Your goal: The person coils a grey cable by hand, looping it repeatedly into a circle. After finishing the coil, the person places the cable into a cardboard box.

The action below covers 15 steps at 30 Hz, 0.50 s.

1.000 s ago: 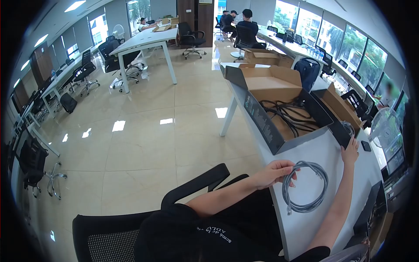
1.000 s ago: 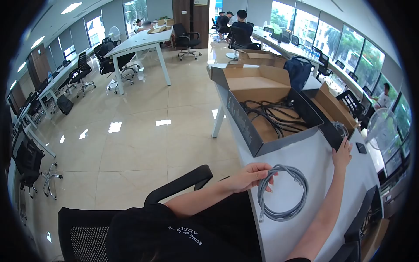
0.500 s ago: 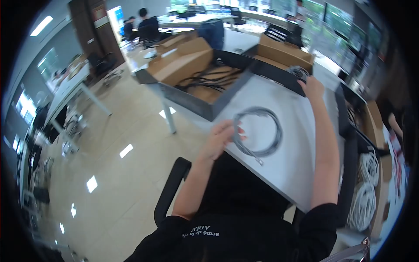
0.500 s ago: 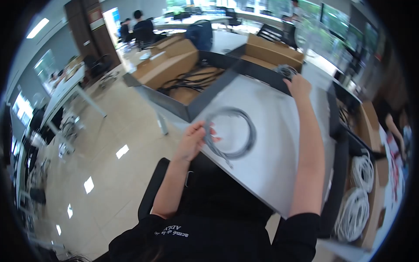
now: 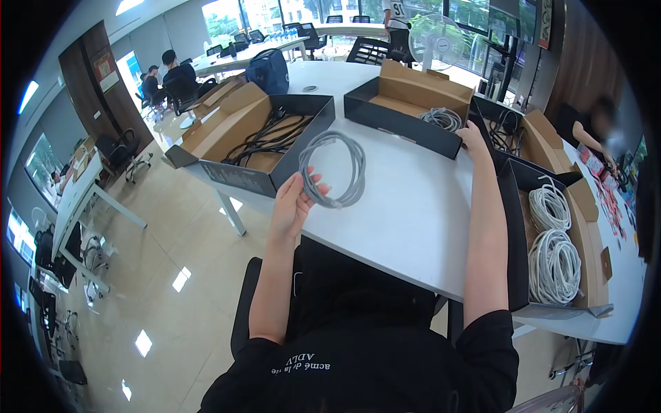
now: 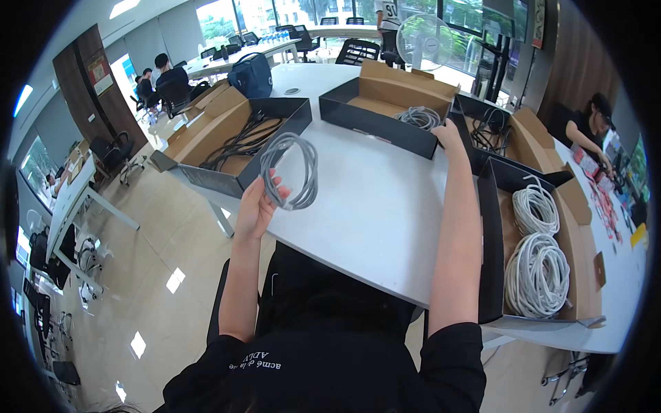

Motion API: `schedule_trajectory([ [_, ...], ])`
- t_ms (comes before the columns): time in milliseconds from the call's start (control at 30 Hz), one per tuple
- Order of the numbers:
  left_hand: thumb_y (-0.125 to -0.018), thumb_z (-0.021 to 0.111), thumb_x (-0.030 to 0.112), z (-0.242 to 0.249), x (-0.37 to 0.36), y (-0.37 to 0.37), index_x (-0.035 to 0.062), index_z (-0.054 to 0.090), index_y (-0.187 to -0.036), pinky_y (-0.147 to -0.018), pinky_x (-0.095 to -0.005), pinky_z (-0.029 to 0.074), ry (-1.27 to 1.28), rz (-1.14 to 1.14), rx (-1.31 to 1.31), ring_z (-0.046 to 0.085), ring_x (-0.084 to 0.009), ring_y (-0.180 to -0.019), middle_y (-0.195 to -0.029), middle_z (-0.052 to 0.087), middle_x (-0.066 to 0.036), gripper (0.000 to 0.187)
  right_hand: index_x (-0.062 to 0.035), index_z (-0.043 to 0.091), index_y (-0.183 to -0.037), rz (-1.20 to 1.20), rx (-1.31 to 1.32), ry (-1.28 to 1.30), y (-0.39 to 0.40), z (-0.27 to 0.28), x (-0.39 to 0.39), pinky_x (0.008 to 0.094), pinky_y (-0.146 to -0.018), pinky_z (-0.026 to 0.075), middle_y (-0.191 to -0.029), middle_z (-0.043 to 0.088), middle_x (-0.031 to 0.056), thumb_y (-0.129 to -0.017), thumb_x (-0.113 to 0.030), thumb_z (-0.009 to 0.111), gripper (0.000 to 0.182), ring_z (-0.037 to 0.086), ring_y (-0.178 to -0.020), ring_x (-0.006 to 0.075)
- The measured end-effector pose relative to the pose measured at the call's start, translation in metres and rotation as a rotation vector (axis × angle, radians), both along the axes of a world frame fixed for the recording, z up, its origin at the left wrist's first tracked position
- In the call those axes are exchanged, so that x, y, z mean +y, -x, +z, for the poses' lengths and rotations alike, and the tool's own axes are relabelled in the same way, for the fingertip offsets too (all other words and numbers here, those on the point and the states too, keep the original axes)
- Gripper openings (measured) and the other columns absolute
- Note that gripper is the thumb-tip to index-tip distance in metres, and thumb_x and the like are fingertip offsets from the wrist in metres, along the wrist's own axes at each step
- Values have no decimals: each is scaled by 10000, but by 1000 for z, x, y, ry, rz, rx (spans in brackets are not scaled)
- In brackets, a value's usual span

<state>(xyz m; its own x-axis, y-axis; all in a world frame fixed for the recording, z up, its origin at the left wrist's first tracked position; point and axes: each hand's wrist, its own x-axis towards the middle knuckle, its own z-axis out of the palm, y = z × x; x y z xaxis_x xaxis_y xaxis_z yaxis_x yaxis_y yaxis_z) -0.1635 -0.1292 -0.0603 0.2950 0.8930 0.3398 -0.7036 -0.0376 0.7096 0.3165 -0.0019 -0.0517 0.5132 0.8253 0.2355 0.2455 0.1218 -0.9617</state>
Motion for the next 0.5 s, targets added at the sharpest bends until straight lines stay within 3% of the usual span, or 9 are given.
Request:
schedule_trajectory([
  [100, -924, 435, 186, 26, 16, -25, -43, 476, -1112, -806, -337, 500, -53, 34, 93, 615, -225, -866, -987, 586, -139, 299, -3, 312, -1310, 30, -167, 242, 25, 41, -46, 327, -653, 454, -983, 532, 102, -630, -15, 550, 721, 533, -821, 194],
  [133, -924, 437, 187, 35, 23, -34, -45, 473, -1114, -801, -329, 500, -76, 44, 122, 614, -225, -870, -987, 585, -140, 302, -21, 366, -1277, 72, -193, 346, 24, 50, -53, 340, -625, 468, -980, 528, 92, -611, -3, 547, 690, 532, -825, 207],
  [233, -924, 443, 226, 58, 43, -60, -16, 482, -1126, -777, -293, 491, -143, 104, 273, 614, -176, -864, -969, 600, -97, 318, -47, 416, -1238, 143, -475, 607, 13, 73, -77, 357, -641, 482, -978, 528, 83, -586, 13, 561, 671, 532, -835, 221],
  [333, -903, 488, 261, 73, 60, -82, -7, 510, -1094, -736, -261, 481, -190, 195, 469, 616, -154, -843, -952, 607, -80, 330, -67, 453, -1180, 226, -538, 587, -5, 77, -99, 362, -607, 497, -969, 518, 75, -598, 37, 593, 608, 541, -813, 238],
  [367, -893, 502, 270, 74, 68, -87, -1, 529, -1063, -715, -254, 479, -212, 173, 579, 612, -140, -814, -925, 612, -70, 321, -67, 454, -1175, 250, -544, 567, -4, 82, -111, 360, -592, 498, -971, 514, 75, -604, 42, 597, 599, 542, -809, 241],
  [400, -883, 517, 278, 73, 76, -92, 4, 549, -1032, -695, -246, 476, -234, 150, 689, 609, -126, -785, -899, 618, -61, 313, -61, 523, -1070, 226, -540, 546, -6, 85, -116, 307, -539, 488, -871, 543, 50, -679, -59, 649, 411, 558, -706, 200],
  [433, -873, 531, 287, 71, 85, -97, 10, 569, -1001, -674, -238, 474, -257, 128, 798, 605, -111, -757, -872, 624, -52, 307, -62, 542, -1031, 231, -500, 603, -5, 89, -119, 289, -532, 481, -824, 547, 36, -692, -115, 663, 364, 555, -671, 177],
  [467, -833, 565, 357, 70, 95, -102, -2, 614, -851, -621, -250, 468, -328, 163, 1081, 584, -136, -651, -764, 627, -66, 363, -64, 562, -992, 238, -461, 657, -2, 95, -119, 272, -524, 474, -778, 551, 22, -706, -170, 678, 327, 553, -635, 155],
  [500, -821, 568, 383, 74, 93, -106, -11, 615, -821, -611, -262, 464, -432, 220, 1308, 575, -157, -631, -734, 618, -81, 397, -65, 582, -953, 245, -421, 710, -2, 97, -118, 254, -516, 467, -732, 555, 7, -719, -226, 692, 305, 550, -600, 132],
])
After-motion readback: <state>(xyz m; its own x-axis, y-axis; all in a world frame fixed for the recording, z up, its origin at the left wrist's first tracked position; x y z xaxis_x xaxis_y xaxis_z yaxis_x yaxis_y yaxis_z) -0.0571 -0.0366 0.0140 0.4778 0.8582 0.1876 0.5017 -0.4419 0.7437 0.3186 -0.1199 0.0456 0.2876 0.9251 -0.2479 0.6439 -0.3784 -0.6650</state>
